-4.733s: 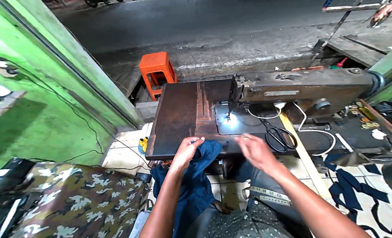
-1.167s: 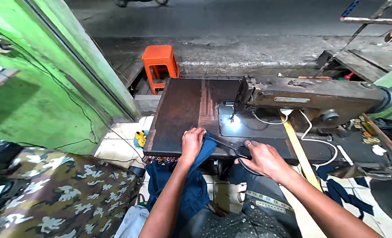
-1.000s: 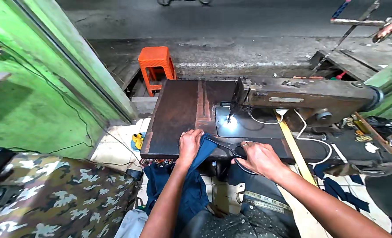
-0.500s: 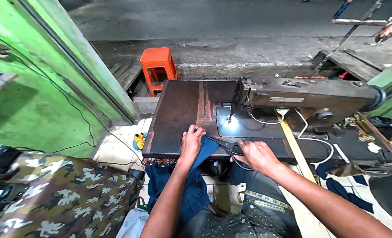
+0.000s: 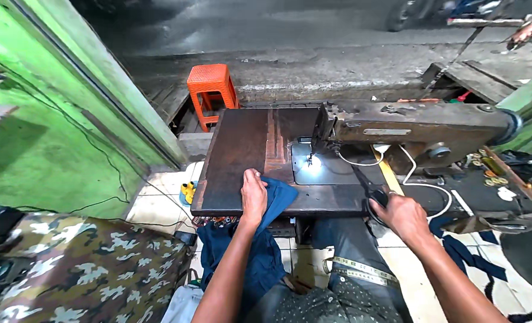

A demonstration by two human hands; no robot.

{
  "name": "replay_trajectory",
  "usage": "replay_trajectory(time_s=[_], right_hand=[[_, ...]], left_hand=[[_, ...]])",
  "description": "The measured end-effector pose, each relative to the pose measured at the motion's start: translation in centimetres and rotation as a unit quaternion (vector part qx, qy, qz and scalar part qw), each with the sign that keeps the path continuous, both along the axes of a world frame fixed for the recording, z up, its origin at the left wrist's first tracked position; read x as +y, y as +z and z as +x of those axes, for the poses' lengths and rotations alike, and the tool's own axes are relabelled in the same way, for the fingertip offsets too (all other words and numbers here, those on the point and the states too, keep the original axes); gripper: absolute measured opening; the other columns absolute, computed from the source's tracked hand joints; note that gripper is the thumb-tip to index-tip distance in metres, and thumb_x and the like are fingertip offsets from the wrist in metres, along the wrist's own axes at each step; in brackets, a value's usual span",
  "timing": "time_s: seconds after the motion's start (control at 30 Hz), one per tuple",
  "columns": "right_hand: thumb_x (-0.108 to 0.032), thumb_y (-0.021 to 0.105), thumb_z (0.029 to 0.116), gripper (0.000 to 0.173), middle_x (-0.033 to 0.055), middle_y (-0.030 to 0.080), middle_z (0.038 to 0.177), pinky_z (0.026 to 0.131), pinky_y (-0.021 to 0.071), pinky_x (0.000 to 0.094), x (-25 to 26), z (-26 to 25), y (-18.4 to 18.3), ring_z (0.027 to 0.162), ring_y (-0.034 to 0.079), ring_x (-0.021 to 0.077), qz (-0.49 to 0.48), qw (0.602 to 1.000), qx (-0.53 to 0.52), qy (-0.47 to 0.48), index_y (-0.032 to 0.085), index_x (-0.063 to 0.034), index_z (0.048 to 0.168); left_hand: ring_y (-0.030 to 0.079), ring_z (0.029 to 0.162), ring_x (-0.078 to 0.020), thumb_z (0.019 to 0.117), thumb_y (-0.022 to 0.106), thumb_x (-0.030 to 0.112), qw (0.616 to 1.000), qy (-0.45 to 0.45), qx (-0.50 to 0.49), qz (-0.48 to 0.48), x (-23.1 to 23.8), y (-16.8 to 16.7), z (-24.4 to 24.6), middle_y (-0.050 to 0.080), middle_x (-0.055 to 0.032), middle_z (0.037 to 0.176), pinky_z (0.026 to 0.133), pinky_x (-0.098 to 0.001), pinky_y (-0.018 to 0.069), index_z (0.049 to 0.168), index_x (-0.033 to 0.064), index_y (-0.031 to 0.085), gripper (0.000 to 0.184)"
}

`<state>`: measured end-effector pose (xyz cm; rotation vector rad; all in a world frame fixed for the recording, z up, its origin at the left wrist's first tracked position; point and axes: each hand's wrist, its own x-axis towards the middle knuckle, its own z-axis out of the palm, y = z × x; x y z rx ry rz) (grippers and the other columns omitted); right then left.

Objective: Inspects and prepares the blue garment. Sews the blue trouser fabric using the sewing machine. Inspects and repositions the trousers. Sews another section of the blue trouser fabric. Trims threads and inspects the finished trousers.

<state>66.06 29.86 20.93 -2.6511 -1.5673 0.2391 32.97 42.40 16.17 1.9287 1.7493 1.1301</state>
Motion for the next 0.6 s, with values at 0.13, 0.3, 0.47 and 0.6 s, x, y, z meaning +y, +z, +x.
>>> replay_trajectory(time_s=[0.13, 0.3, 0.47, 0.6], right_hand=[[-0.034, 0.057, 0.1051, 0.048, 0.0332, 0.058, 0.133, 0.099, 0.0496, 0.0622, 1.9, -4.0, 1.2, 0.122, 0.058, 0.0497, 0.051, 0.991, 0.032, 0.117, 0.064, 0.0081, 0.127], [-0.042, 0.06, 0.1017, 0.06, 0.016, 0.067, 0.131, 0.107, 0.0483, 0.0475, 6.7, -12.9, -2.0, 0.121, 0.063, 0.0312, 0.111, 0.899, 0.301, 0.299, 0.053, -0.0018, 0.146], [-0.032, 0.066, 0.0982, 0.041, 0.0116, 0.073, 0.108, 0.095, 0.0542, 0.0417, 7.4, -14.2, -3.2, 0.101, 0.07, 0.0219, 0.115, 0.876, 0.379, 0.277, 0.065, -0.003, 0.128], [-0.029, 0.069, 0.0965, 0.037, 0.0101, 0.073, 0.109, 0.093, 0.0553, 0.0332, 6.1, -12.3, -4.5, 0.099, 0.07, 0.0145, 0.148, 0.851, 0.412, 0.292, 0.068, -0.0022, 0.122]], left_hand=[[0.071, 0.082, -0.0244, 0.1079, 0.04, 0.009, 1.0, 0.015, -0.012, 0.004, -0.1, 0.0, -0.1, 0.07, -0.0147, 0.094, 0.08, -0.0418, 0.0595, 0.119, -0.0055, 0.054, 0.023], [0.071, 0.081, -0.0215, 0.1091, 0.037, 0.01, 0.994, 0.001, -0.107, 0.023, 0.1, -0.4, -0.8, 0.071, -0.0124, 0.09, 0.081, -0.041, 0.059, 0.119, -0.0056, 0.053, 0.024], [0.073, 0.092, -0.0244, 0.1101, 0.031, 0.012, 0.921, 0.059, -0.38, 0.063, -1.7, 0.3, -6.6, 0.066, -0.0193, 0.113, 0.087, -0.0436, 0.0618, 0.129, -0.0099, 0.043, 0.031], [0.064, 0.066, -0.0088, 0.1083, 0.032, 0.016, 0.967, 0.048, -0.244, 0.044, -8.3, -0.2, -12.4, 0.061, -0.0009, 0.075, 0.067, -0.0308, 0.0589, 0.101, -0.0048, 0.053, 0.031]])
